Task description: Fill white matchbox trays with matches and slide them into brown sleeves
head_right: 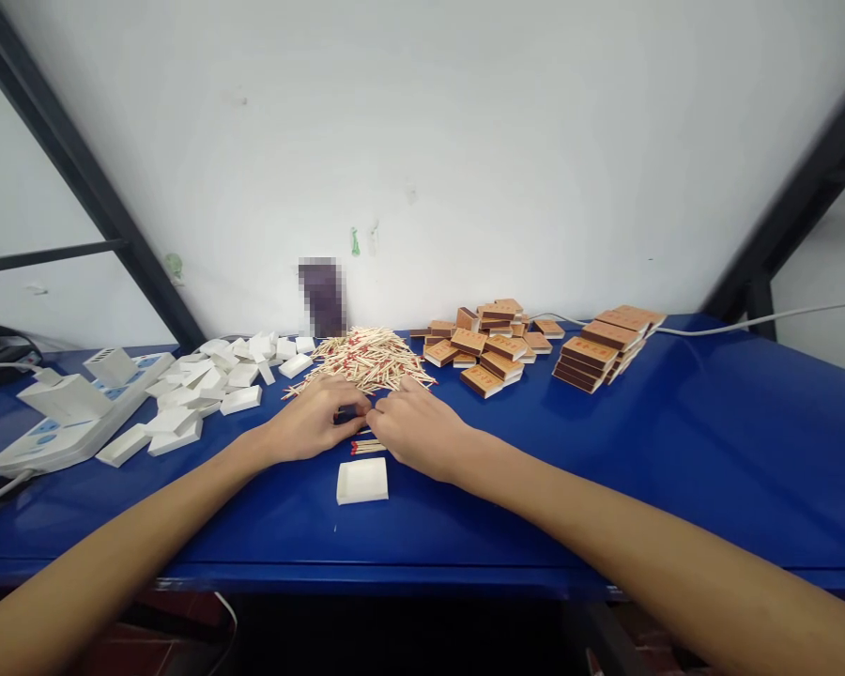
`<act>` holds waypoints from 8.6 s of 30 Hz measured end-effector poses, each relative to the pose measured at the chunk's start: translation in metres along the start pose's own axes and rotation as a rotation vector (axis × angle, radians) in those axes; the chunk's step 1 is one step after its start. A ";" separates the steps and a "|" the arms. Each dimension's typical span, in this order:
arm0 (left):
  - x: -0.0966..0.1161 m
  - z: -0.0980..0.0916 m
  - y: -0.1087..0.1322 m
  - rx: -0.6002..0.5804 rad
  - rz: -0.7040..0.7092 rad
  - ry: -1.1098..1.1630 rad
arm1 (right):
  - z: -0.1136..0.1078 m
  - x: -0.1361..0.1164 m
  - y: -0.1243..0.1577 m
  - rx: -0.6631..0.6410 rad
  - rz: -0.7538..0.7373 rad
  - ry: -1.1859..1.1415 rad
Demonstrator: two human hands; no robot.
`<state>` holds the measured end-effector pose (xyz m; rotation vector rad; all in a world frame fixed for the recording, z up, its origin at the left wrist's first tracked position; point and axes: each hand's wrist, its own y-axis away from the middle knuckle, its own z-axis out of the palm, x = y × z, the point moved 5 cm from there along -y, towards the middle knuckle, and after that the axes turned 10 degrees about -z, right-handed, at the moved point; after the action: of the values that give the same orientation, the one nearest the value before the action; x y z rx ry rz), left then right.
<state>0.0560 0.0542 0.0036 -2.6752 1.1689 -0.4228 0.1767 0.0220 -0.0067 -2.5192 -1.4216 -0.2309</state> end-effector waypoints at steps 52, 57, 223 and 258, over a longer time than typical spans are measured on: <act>0.006 -0.014 0.008 -0.093 0.062 0.084 | 0.002 0.015 0.010 0.256 0.261 -0.830; 0.009 -0.019 0.008 -0.079 0.056 0.016 | 0.001 0.015 0.013 0.212 0.210 -0.926; 0.028 -0.007 0.010 -0.197 0.106 -0.374 | -0.010 0.014 0.020 0.478 0.274 -0.596; -0.004 -0.002 0.000 -0.013 -0.112 -0.265 | -0.020 -0.037 0.033 0.320 -0.012 -0.685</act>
<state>0.0525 0.0570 0.0044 -2.7117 0.9523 -0.0725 0.1862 -0.0302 -0.0016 -2.4068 -1.5218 0.8668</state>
